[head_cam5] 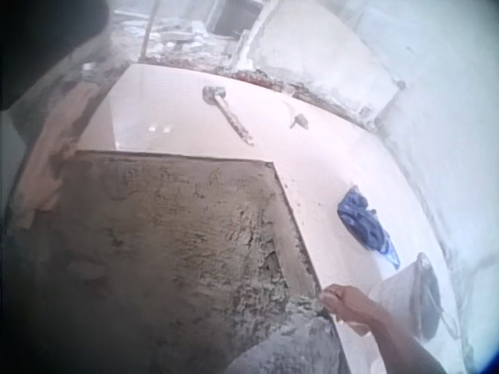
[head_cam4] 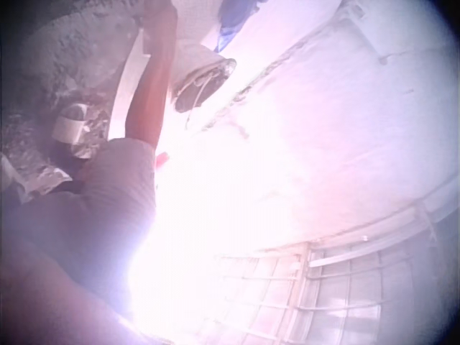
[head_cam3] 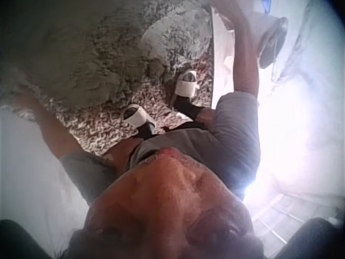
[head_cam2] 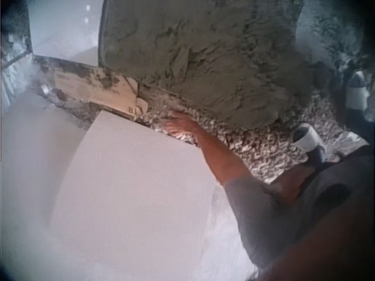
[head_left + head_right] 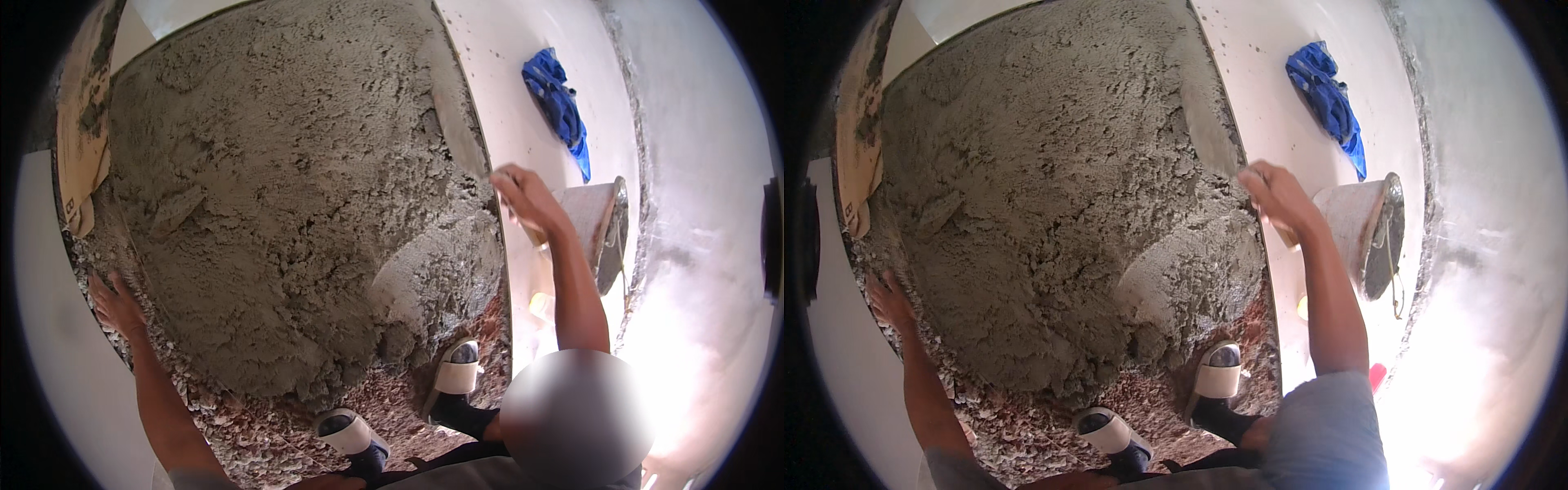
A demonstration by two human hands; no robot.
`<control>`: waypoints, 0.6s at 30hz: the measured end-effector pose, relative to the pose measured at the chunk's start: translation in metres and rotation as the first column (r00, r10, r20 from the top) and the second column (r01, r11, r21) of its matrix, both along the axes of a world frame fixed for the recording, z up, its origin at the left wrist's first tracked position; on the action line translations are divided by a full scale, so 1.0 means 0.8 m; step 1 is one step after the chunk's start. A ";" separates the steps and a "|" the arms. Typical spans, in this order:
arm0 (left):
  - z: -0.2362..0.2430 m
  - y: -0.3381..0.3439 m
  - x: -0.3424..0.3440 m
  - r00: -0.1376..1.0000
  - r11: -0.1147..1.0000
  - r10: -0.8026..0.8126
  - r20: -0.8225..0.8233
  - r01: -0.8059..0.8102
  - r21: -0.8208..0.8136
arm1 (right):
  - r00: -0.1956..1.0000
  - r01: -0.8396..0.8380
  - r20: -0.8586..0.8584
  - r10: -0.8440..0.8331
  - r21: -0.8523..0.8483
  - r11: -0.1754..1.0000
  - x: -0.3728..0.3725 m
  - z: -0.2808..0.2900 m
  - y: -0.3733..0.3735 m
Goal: The person pours cement from a bucket onto the floor and spreads it with a trowel. They then place a large white tile onto the cement and tap it with a rubber mallet to set it in place.
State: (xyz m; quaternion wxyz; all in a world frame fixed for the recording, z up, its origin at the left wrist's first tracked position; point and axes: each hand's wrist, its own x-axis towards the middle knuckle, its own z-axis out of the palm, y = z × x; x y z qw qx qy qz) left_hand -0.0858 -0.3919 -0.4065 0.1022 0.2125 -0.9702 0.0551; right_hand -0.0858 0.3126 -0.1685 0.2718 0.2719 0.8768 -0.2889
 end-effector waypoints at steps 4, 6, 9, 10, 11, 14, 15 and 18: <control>0.003 -0.006 -0.010 0.995 0.992 -0.104 0.007 0.104 -0.070 | 0.999 -0.028 -0.019 0.029 0.048 0.998 0.033 0.038 -0.010; 0.031 -0.009 -0.009 0.985 0.988 -0.151 0.079 0.149 0.028 | 0.995 -0.021 -0.094 0.030 0.097 0.995 0.014 0.039 -0.034; 0.089 0.006 0.001 0.947 0.993 -0.039 0.319 0.001 0.117 | 0.942 -0.245 -0.197 0.270 0.145 0.959 -0.026 0.024 -0.113; 0.108 0.016 0.017 0.944 0.985 -0.009 0.329 -0.048 0.164 | 0.906 -0.311 -0.239 0.348 0.179 0.933 -0.035 0.017 -0.146; 0.122 0.029 0.026 0.962 0.979 -0.006 0.272 -0.049 0.198 | 0.842 -0.387 -0.315 0.439 0.215 0.897 -0.048 0.004 -0.185; 0.141 0.057 0.062 0.991 0.950 -0.014 0.131 -0.027 0.310 | 0.780 -0.513 -0.246 0.576 0.276 0.813 -0.072 -0.018 -0.282; 0.140 0.064 0.083 0.995 0.939 -0.018 0.100 -0.018 0.343 | 0.823 -0.491 -0.155 0.547 0.291 0.821 -0.070 -0.020 -0.292; 0.133 0.072 0.160 0.997 0.924 0.003 0.073 -0.031 0.382 | 0.858 -0.452 -0.087 0.506 0.340 0.825 -0.060 -0.019 -0.277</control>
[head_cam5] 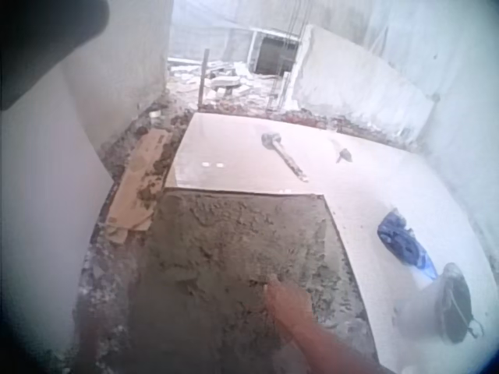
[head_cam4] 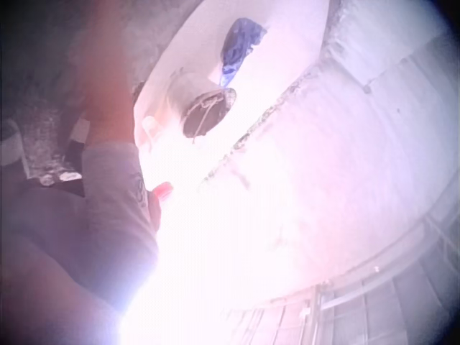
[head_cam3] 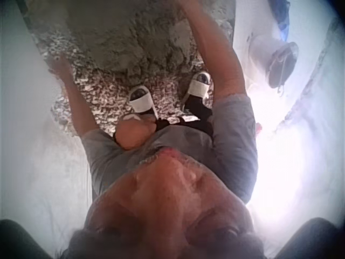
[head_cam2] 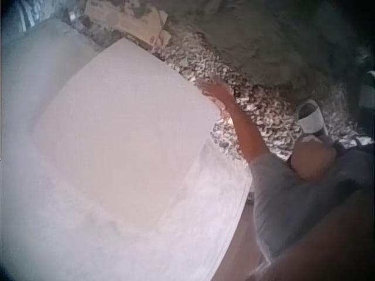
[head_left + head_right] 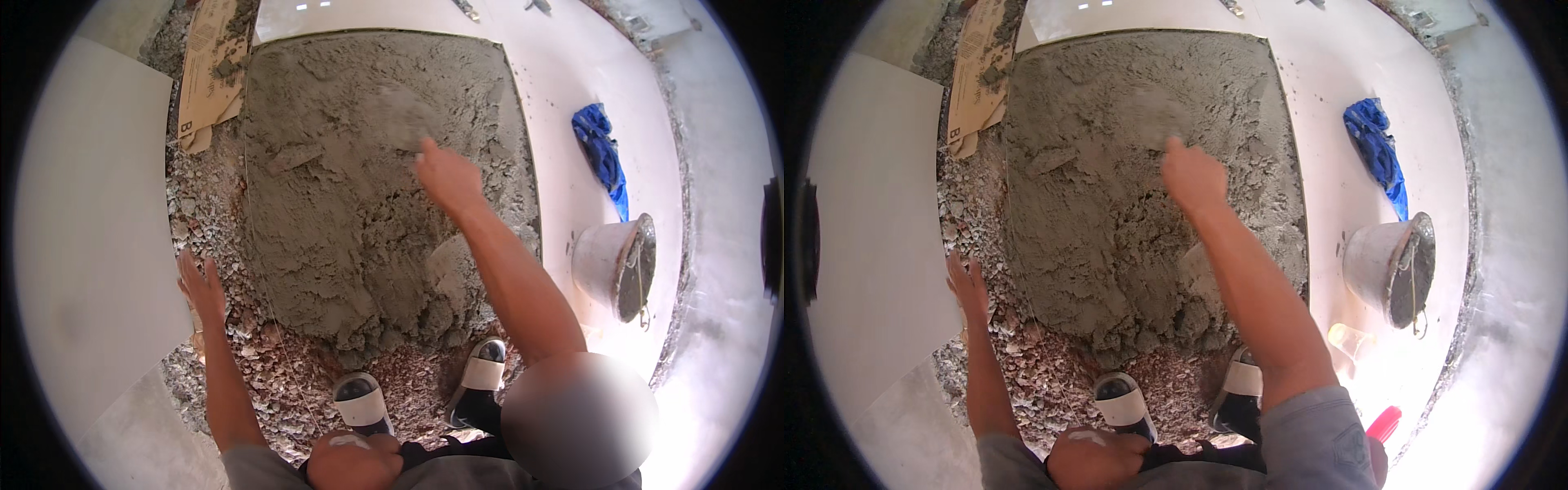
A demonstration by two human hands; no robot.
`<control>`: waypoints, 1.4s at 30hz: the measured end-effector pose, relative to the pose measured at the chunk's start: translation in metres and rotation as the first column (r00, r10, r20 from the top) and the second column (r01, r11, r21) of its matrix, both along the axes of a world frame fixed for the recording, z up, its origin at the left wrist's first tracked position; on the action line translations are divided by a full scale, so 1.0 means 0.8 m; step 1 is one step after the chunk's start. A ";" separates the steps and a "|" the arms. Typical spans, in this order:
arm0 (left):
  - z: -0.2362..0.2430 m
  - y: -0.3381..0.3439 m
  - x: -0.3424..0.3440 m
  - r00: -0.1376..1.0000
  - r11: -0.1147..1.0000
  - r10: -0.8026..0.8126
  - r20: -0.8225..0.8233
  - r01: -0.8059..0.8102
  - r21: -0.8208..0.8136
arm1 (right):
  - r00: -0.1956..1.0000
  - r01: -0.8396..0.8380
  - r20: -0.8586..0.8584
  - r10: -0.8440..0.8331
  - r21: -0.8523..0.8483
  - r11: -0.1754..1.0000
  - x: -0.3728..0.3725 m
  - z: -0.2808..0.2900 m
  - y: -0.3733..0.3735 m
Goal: The person pours cement from a bucket onto the floor and spreads it with a trowel. They then place a large white tile onto the cement and tap it with a rubber mallet to set it in place.
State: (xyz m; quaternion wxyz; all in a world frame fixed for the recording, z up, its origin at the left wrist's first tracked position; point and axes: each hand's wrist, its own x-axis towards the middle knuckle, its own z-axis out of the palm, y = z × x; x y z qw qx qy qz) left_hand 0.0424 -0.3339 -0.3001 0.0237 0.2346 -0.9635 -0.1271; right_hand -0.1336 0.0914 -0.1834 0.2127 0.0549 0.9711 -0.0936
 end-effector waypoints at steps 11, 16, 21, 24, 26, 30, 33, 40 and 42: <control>-0.034 -0.011 0.135 0.997 0.978 -0.050 -0.056 0.038 -0.204 | 0.936 0.346 -0.008 -0.353 -0.185 0.920 0.115 0.013 0.192; -0.036 -0.002 0.083 1.000 0.965 0.013 -0.005 -0.014 -0.260 | 0.925 0.377 0.126 -0.359 -0.180 0.909 0.132 0.059 0.209; -0.018 0.023 0.048 0.945 0.943 0.191 0.264 -0.102 -0.318 | 0.962 0.091 -0.246 -0.122 -0.134 0.987 0.013 0.016 0.182; -0.009 0.028 0.041 0.905 0.932 0.221 0.362 -0.086 -0.353 | 0.950 0.284 0.010 -0.311 -0.440 0.852 -0.078 -0.009 0.152; -0.007 0.028 0.041 0.885 0.925 0.231 0.403 -0.072 -0.372 | 0.973 0.206 0.006 -0.232 -0.490 0.847 -0.119 -0.018 0.131; -0.010 0.026 0.041 0.890 0.934 0.226 0.397 -0.082 -0.348 | 0.978 0.190 0.007 -0.208 -0.448 0.874 -0.177 -0.028 0.074; -0.014 0.024 0.043 0.923 0.940 0.205 0.327 -0.092 -0.328 | 0.997 0.055 0.070 -0.037 -0.263 0.963 -0.182 -0.023 0.030; -0.022 0.019 0.050 0.955 0.948 0.157 0.250 -0.074 -0.311 | 0.961 -0.201 0.124 0.246 -0.299 0.933 -0.077 -0.013 -0.077; -0.022 0.018 0.051 0.952 0.941 0.157 0.263 -0.064 -0.331 | 0.919 -0.344 0.127 0.374 -0.206 0.916 -0.038 -0.012 -0.106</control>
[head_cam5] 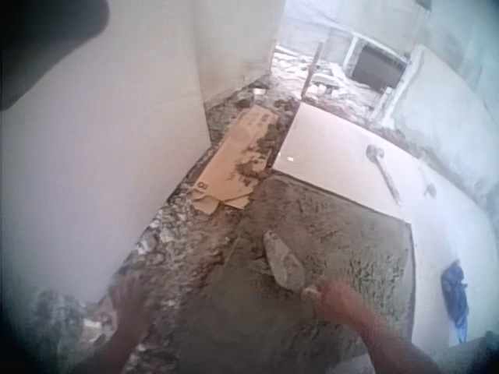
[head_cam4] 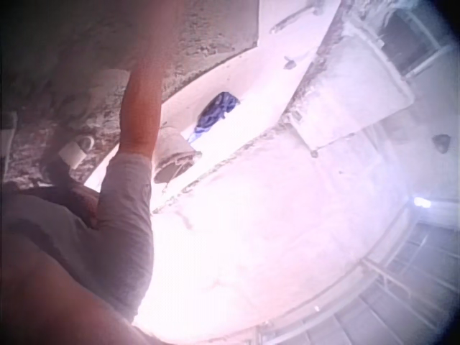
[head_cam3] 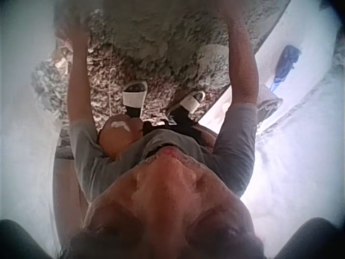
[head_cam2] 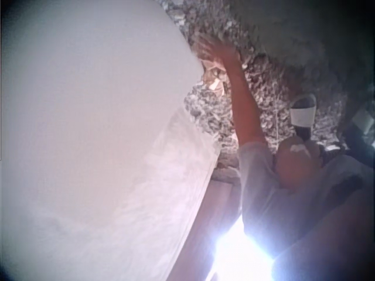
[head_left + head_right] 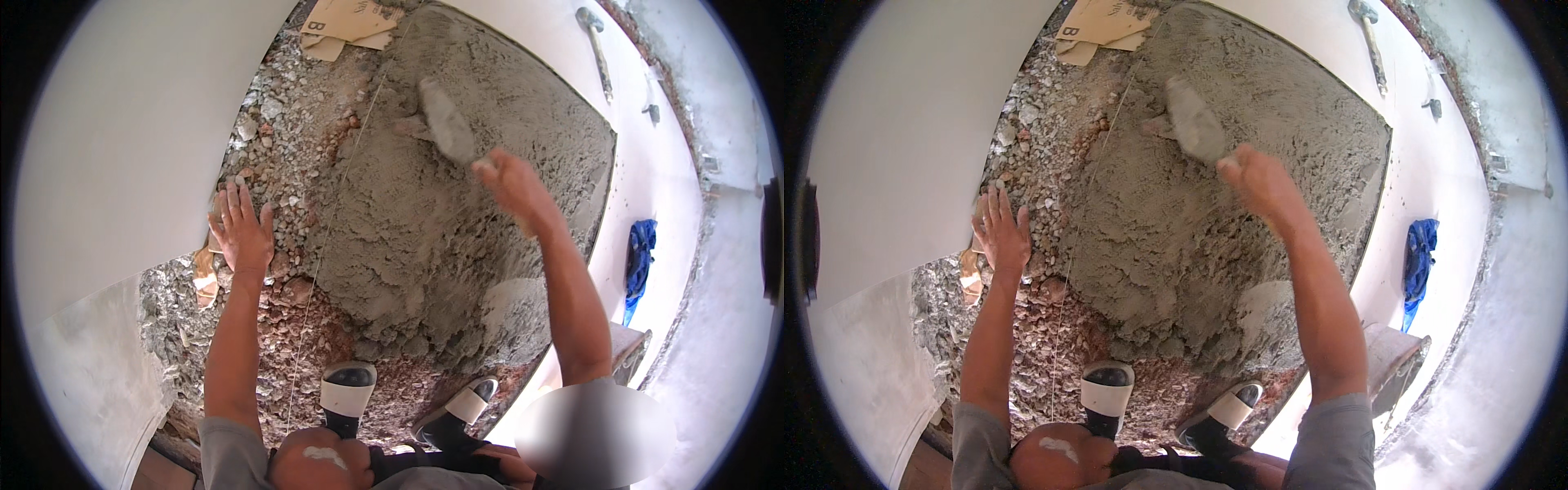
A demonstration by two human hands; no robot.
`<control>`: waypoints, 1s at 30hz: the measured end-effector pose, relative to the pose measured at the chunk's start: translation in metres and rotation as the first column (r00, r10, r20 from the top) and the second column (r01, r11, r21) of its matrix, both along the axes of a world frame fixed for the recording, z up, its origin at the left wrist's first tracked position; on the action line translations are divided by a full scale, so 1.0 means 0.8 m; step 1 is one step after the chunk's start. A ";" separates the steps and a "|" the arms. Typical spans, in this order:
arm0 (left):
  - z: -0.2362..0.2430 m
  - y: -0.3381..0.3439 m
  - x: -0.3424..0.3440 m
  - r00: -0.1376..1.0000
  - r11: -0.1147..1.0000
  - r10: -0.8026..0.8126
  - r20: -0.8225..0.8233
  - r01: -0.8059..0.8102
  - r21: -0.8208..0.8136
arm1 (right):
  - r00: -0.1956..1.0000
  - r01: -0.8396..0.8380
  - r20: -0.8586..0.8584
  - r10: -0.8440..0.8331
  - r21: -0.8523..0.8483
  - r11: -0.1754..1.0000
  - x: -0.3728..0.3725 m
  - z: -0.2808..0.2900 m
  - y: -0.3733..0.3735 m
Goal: The person pours cement from a bucket onto the floor and spreads it with a trowel. They then place a large white tile onto the cement and tap it with a rubber mallet to set it in place.
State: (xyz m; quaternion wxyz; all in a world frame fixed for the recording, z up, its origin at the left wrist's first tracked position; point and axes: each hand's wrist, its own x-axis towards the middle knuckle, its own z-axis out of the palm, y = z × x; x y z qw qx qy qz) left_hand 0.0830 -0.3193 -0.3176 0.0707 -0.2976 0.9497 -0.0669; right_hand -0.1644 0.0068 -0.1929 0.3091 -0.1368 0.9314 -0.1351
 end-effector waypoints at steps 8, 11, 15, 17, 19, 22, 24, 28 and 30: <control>0.006 0.001 -0.002 1.000 0.999 0.029 -0.004 -0.029 0.043 | 0.988 -0.127 -0.081 0.130 0.041 0.991 0.084 0.019 0.000; 0.010 0.002 -0.004 0.998 0.996 0.042 0.052 -0.046 0.074 | 0.984 0.175 0.008 -0.175 0.032 0.984 0.005 0.025 0.001; 0.017 0.001 -0.007 0.994 0.994 0.047 0.094 -0.056 0.094 | 0.989 0.147 -0.017 -0.147 -0.013 0.989 -0.072 0.014 -0.040; 0.020 0.001 -0.009 0.994 0.995 0.047 0.100 -0.055 0.080 | 0.997 0.075 -0.027 -0.076 -0.030 0.997 -0.051 0.004 -0.054; 0.021 0.001 -0.009 0.989 0.992 0.061 0.131 -0.075 0.103 | 0.994 -0.089 -0.060 0.089 -0.007 0.996 0.005 -0.003 -0.054; 0.019 0.001 -0.011 0.982 0.984 0.084 0.171 -0.109 0.143 | 0.979 -0.183 0.104 0.173 0.095 0.979 0.117 0.003 -0.025; 0.018 0.001 -0.010 0.983 0.987 0.082 0.166 -0.103 0.126 | 0.965 -0.246 0.132 0.227 0.153 0.957 0.165 0.018 -0.006; 0.020 0.006 -0.013 0.986 0.993 0.080 0.148 -0.092 0.072 | 0.948 -0.278 -0.129 0.292 0.111 0.954 0.182 0.037 -0.002; 0.022 0.009 -0.015 0.981 0.994 0.084 0.173 -0.094 0.051 | 0.939 -0.219 -0.238 0.248 0.141 0.966 0.148 0.031 -0.004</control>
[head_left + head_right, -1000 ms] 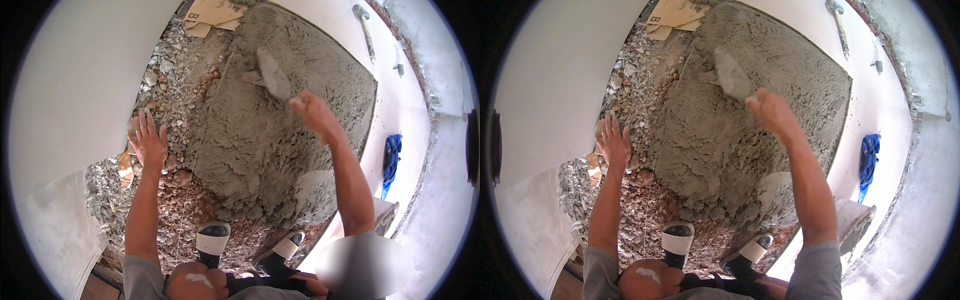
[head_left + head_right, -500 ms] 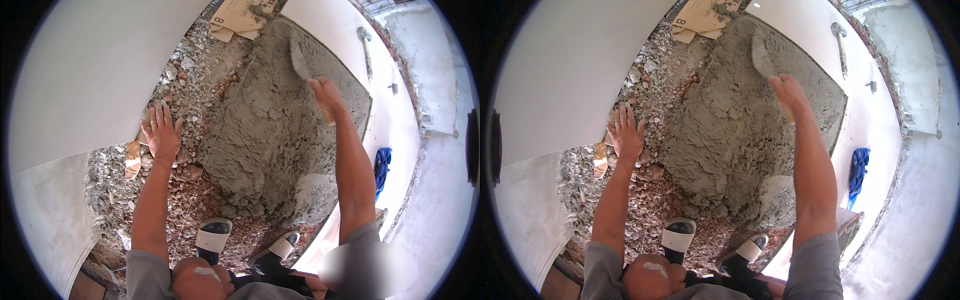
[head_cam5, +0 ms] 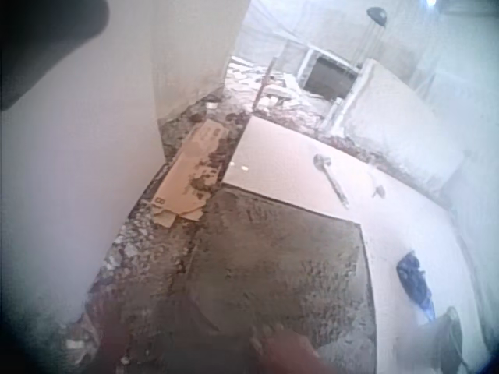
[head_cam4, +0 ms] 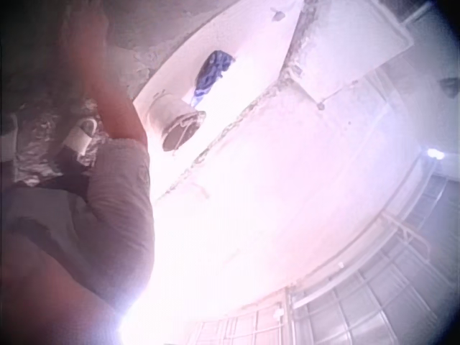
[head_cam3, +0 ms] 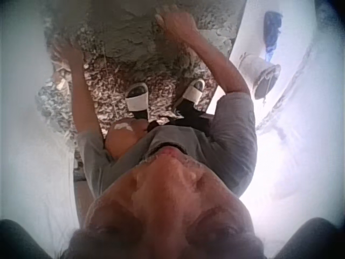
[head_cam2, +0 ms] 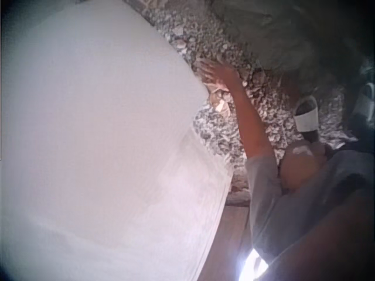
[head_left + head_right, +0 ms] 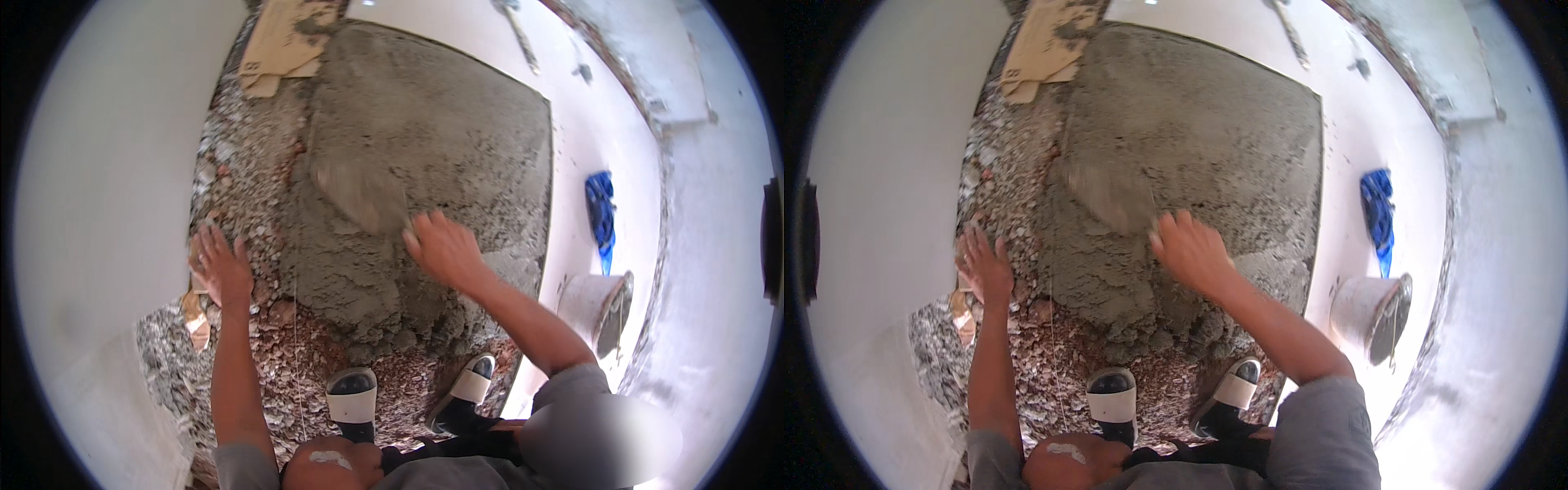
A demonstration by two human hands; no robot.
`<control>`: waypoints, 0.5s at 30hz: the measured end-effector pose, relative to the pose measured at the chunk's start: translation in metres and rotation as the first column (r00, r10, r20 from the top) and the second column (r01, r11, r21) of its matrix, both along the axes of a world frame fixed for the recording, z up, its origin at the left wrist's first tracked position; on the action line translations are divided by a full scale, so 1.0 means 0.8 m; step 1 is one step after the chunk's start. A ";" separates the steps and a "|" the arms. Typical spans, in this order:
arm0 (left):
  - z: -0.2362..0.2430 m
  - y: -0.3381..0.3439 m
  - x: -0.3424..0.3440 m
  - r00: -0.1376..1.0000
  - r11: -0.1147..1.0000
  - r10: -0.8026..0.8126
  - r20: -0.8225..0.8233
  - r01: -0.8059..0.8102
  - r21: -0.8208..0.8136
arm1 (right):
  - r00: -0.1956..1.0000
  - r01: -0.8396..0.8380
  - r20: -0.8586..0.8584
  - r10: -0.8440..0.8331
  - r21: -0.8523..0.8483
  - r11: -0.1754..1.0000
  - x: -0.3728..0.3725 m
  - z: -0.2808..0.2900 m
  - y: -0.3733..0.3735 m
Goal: The person pours cement from a bucket onto the floor and spreads it with a trowel. They then place a large white tile onto the cement and tap it with a rubber mallet to set it in place.
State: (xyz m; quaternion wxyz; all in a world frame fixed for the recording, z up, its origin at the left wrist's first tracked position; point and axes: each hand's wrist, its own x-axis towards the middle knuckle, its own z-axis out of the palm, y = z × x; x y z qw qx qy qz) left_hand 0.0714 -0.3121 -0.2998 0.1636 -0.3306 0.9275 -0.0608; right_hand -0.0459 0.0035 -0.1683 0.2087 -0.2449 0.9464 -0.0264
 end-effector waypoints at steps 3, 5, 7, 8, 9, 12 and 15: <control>0.003 0.003 -0.001 0.999 0.999 -0.002 0.034 0.003 -0.033 | 0.947 0.319 -0.053 -0.316 0.058 0.946 -0.074 -0.026 0.025; 0.002 0.004 0.001 0.999 0.996 -0.030 0.019 0.032 -0.080 | 0.876 0.481 -0.063 -0.477 0.107 0.870 -0.103 -0.031 0.081; -0.001 0.003 0.002 0.998 0.995 -0.047 -0.044 0.043 -0.088 | 0.803 0.596 -0.092 -0.589 0.108 0.796 -0.103 -0.026 0.150; -0.004 0.003 0.003 0.999 0.995 -0.038 -0.028 0.035 -0.094 | 0.750 0.661 -0.106 -0.653 0.089 0.745 -0.097 -0.022 0.181; -0.006 0.002 0.004 0.999 0.996 -0.037 -0.030 0.034 -0.088 | 0.751 0.661 -0.141 -0.646 0.157 0.734 -0.094 -0.019 0.208; -0.012 0.000 0.005 0.998 0.992 -0.059 -0.035 0.054 -0.117 | 0.648 0.761 -0.251 -0.719 0.202 0.616 -0.095 -0.009 0.270; -0.018 -0.001 0.006 0.997 0.988 -0.063 -0.036 0.058 -0.140 | 0.628 0.764 -0.371 -0.684 0.128 0.632 -0.125 -0.009 0.306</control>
